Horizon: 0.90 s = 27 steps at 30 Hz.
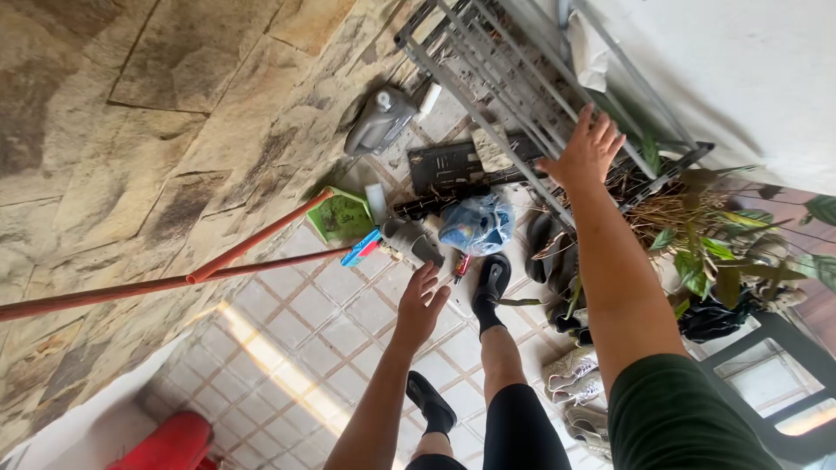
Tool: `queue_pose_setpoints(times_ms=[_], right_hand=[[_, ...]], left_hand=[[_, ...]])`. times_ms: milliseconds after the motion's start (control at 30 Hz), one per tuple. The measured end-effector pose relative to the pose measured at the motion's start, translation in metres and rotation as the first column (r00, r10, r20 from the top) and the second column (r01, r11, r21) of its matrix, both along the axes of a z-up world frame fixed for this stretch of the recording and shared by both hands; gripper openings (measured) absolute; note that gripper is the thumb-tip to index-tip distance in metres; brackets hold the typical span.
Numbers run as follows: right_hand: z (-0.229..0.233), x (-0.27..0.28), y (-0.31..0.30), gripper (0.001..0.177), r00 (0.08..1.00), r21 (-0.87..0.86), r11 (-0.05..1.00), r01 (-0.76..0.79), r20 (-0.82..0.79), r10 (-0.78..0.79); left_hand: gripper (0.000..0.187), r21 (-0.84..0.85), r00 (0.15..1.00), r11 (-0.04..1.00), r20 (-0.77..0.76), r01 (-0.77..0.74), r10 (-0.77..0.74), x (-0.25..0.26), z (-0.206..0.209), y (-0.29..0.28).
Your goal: Cleaning a metal rack with water and organizing various pairs of shoes on the ground.
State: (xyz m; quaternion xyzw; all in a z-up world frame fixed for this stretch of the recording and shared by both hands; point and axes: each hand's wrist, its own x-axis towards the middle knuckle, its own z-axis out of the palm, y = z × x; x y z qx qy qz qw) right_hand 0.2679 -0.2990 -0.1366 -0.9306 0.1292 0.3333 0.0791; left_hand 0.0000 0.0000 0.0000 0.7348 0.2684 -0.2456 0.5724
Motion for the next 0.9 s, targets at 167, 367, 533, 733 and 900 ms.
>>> queue_pose_setpoints(times_ms=[167, 367, 533, 733, 900], right_hand=[[-0.018, 0.02, -0.012, 0.149, 0.997, -0.038, 0.997, 0.064, 0.041, -0.063], [-0.019, 0.018, -0.014, 0.127, 0.998, 0.015, 0.999, 0.038, 0.047, -0.039], [0.018, 0.012, -0.021, 0.127, 0.975, 0.035, 0.999, -0.036, 0.219, 0.027], [0.104, -0.016, -0.043, 0.118, 0.942, 0.097, 0.992, -0.077, 0.332, 0.041], [0.129, -0.065, -0.056, 0.125, 0.969, 0.128, 0.992, 0.007, 0.245, -0.038]], left_hand=[[0.065, 0.03, 0.998, 0.999, -0.063, -0.026, 0.028, -0.011, 0.0, 0.015], [0.061, -0.01, 0.993, 0.994, -0.043, -0.108, 0.107, -0.04, -0.016, 0.036], [0.061, -0.002, 0.993, 0.994, -0.047, -0.108, 0.107, -0.039, 0.004, 0.042], [0.06, -0.015, 0.997, 0.999, 0.064, -0.048, 0.049, -0.044, 0.029, 0.049], [0.062, -0.039, 0.993, 0.999, 0.113, -0.026, 0.03, -0.037, 0.054, 0.06]])
